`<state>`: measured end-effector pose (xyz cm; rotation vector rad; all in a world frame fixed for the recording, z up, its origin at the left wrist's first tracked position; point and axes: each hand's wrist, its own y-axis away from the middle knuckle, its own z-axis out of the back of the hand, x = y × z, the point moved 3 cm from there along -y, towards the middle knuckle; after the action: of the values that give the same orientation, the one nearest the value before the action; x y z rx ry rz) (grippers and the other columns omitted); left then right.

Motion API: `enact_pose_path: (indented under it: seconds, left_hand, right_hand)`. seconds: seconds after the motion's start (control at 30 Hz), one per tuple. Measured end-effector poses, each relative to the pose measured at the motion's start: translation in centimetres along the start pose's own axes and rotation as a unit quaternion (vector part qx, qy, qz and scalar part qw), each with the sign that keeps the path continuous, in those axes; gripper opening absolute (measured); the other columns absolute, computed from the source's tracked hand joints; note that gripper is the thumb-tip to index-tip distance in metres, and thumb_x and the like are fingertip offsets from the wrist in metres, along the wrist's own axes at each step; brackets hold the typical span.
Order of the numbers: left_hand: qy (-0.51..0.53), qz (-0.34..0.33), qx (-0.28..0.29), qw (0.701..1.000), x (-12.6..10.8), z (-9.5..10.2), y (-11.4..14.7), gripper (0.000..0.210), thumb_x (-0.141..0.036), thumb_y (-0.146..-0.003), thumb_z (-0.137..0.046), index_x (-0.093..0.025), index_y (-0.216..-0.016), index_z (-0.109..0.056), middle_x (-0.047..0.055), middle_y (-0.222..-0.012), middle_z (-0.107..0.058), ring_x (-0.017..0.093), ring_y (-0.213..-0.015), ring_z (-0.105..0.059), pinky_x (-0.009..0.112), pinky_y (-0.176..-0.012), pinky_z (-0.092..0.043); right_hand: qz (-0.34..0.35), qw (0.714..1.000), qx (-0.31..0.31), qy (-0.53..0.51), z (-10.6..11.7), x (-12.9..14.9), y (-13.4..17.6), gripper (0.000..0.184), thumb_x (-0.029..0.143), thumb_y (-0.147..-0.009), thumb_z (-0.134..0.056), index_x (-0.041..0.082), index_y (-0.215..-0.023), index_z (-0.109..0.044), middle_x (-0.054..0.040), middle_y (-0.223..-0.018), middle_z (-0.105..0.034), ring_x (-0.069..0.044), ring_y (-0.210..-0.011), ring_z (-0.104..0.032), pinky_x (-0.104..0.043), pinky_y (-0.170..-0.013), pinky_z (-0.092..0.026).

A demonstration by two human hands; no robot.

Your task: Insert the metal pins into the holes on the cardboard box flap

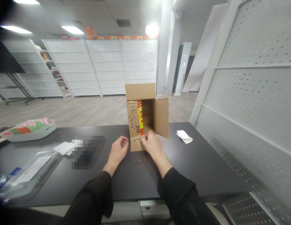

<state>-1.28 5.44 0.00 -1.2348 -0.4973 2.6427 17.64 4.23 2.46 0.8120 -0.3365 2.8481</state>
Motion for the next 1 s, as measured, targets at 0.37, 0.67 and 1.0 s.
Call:
enact_pose_path:
  seconds: [0.37,0.67,1.0]
  left_hand:
    - [0.001,0.002,0.003,1.000,-0.06,-0.01,0.05,0.014,-0.018,-0.082,-0.048,-0.019,-0.085,-0.062,0.001,-0.075,-0.066,0.012,-0.065,-0.056,0.023,-0.064,-0.040]
    - [0.010,-0.006,0.020,1.000,-0.16,-0.23,0.12,0.011,-0.021,-0.082,-0.050,-0.021,-0.085,-0.061,-0.001,-0.071,-0.063,0.012,-0.063,-0.056,0.023,-0.063,-0.040]
    - [0.001,-0.004,0.031,1.000,-0.24,-0.22,0.14,0.010,-0.025,-0.083,-0.051,-0.021,-0.083,-0.060,-0.002,-0.068,-0.060,0.012,-0.063,-0.054,0.023,-0.062,-0.040]
  right_hand:
    - [0.003,1.000,-0.014,-0.024,0.09,0.23,0.12,0.011,0.031,-0.086,-0.055,0.021,-0.085,-0.059,-0.0051,-0.086,-0.069,-0.021,-0.084,-0.063,-0.027,-0.063,-0.033]
    - [0.003,1.000,-0.003,0.021,0.17,0.12,0.39,0.019,0.028,-0.085,-0.055,0.021,-0.102,-0.056,-0.0067,-0.095,-0.069,-0.022,-0.085,-0.063,-0.028,-0.061,-0.031]
    - [0.024,0.998,-0.003,0.059,0.36,0.48,0.37,0.013,0.028,-0.085,-0.054,0.021,-0.095,-0.059,-0.0065,-0.092,-0.071,-0.023,-0.084,-0.066,-0.028,-0.057,-0.028]
